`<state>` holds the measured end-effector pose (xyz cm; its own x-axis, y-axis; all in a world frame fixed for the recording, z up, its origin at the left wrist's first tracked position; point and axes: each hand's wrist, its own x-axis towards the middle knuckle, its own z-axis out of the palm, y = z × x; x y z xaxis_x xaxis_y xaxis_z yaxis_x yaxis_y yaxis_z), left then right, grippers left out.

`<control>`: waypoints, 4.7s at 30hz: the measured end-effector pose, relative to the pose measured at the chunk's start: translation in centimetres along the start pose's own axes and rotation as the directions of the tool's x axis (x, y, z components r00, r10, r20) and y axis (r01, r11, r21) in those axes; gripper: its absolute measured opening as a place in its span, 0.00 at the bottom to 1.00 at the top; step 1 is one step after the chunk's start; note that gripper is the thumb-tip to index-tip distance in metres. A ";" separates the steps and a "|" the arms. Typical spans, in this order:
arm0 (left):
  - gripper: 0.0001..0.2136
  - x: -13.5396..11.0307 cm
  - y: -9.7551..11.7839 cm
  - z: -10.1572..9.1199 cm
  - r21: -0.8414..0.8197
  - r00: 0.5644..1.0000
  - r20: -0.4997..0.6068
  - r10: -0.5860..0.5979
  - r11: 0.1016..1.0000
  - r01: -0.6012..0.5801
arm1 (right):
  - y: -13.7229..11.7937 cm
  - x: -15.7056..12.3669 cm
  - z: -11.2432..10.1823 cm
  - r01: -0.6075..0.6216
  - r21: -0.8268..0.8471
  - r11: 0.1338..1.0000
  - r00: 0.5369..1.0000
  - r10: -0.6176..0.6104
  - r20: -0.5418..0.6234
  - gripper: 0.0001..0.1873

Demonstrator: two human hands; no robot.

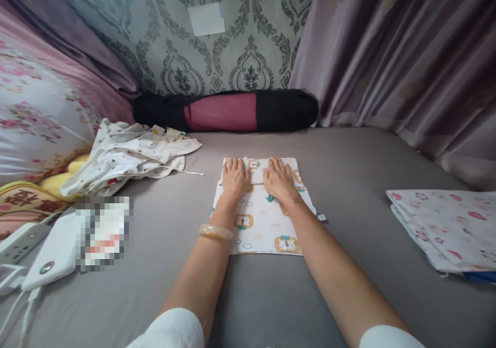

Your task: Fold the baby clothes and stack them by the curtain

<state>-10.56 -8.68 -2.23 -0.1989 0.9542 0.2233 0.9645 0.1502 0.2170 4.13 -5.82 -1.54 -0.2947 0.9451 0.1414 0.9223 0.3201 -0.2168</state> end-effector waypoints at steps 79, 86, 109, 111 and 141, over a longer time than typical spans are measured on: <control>0.29 -3.9 -2.4 -0.9 0.074 0.939 0.190 0.288 0.949 -0.306 | 2.7 -3.6 -0.8 0.220 -0.026 0.975 0.966 -0.214 0.145 0.31; 0.29 -3.7 -2.5 -1.1 0.068 0.931 0.213 0.298 0.946 -0.318 | 2.5 -3.6 -0.8 0.213 -0.037 0.976 0.971 -0.207 0.118 0.30; 0.19 -15.1 -4.2 -8.1 -0.375 0.719 0.155 0.678 0.713 -0.592 | 4.2 -16.9 -5.6 0.559 0.247 0.791 0.789 -0.600 0.133 0.21; 0.15 -15.5 -3.8 -8.1 -0.375 0.706 0.130 0.696 0.694 -0.615 | 3.9 -17.5 -5.8 0.583 0.272 0.765 0.774 -0.626 0.102 0.19; 0.17 -16.4 -7.3 -7.8 -0.169 0.769 0.065 0.636 0.766 -0.620 | 9.7 -18.2 -5.6 0.525 0.033 0.851 0.850 -0.525 0.029 0.28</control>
<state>-15.68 -27.48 -0.11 0.4719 0.8460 0.2483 0.8330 -0.5201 0.1887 19.81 -20.32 -0.83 -0.7425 0.6374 0.2060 0.6218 0.7702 -0.1419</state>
